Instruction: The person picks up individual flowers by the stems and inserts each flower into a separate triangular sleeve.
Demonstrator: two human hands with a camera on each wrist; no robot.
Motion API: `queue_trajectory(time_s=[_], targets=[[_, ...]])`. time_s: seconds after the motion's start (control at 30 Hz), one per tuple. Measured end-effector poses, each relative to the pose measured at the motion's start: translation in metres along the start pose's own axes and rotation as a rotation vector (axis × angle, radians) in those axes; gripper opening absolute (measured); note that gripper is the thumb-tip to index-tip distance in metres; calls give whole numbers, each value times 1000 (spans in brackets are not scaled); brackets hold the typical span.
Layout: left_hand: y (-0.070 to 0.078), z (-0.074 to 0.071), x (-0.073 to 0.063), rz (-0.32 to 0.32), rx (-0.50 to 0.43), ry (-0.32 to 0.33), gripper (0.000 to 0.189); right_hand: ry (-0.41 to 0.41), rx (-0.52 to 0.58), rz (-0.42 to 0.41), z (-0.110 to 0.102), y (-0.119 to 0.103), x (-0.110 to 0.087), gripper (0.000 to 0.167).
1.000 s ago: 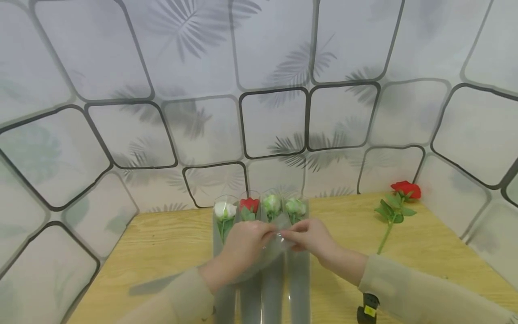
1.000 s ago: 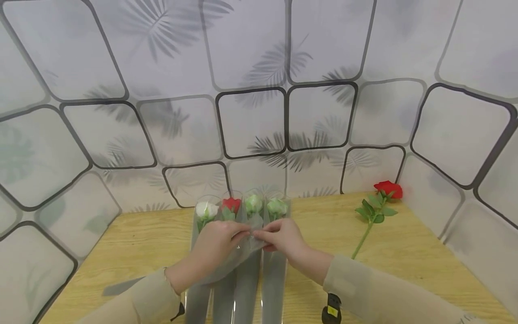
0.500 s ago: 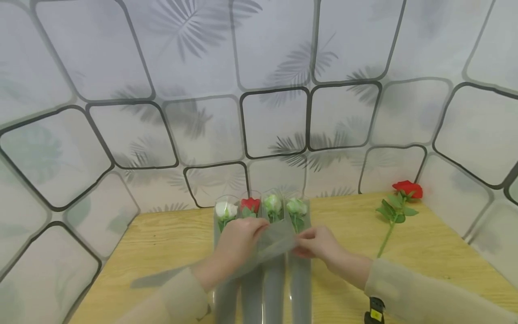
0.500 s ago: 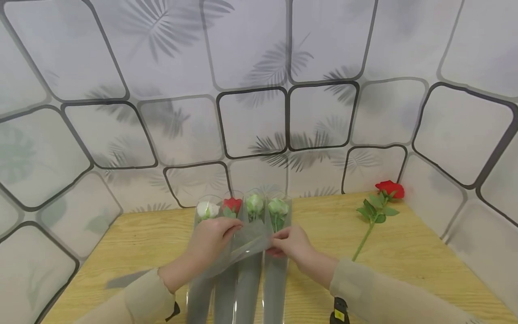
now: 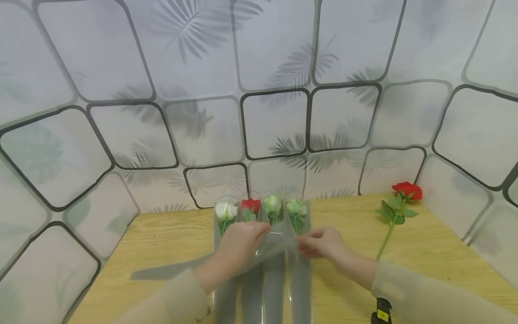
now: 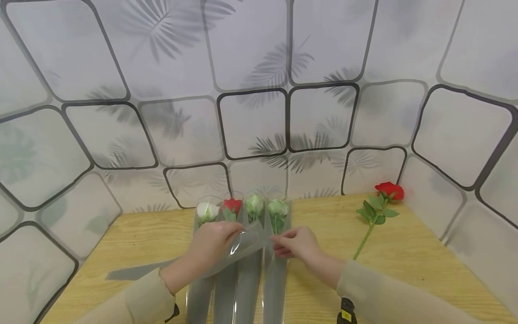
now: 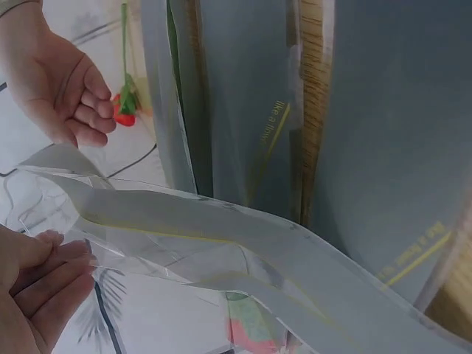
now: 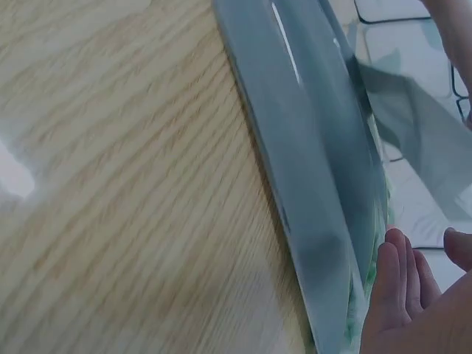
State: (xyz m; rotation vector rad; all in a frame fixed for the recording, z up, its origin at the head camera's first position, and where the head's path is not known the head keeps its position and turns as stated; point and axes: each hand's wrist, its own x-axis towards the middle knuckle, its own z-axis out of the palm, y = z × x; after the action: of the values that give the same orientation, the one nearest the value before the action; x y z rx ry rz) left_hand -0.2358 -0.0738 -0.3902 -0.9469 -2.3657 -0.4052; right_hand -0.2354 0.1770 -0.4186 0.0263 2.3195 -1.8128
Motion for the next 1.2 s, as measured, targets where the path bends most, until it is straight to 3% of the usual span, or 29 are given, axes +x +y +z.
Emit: queue_trajectory(time_s=[0.2, 0.53, 0.9, 1.07, 1.2], targets=[[-2, 0, -4, 15, 13, -17, 8, 73, -87, 14, -36, 1, 7, 37], [-4, 2, -7, 6, 35, -56, 8, 188, -157, 11, -123, 8, 21, 55], [-4, 1, -8, 28, 66, -35, 6, 327, -268, 31, -197, 33, 22, 66], [-4, 1, -8, 23, 61, -46, 6, 365, -336, 32, -216, 48, 22, 52], [-3, 0, -8, 21, 65, -54, 5, 380, -321, 76, -230, 63, 27, 39]])
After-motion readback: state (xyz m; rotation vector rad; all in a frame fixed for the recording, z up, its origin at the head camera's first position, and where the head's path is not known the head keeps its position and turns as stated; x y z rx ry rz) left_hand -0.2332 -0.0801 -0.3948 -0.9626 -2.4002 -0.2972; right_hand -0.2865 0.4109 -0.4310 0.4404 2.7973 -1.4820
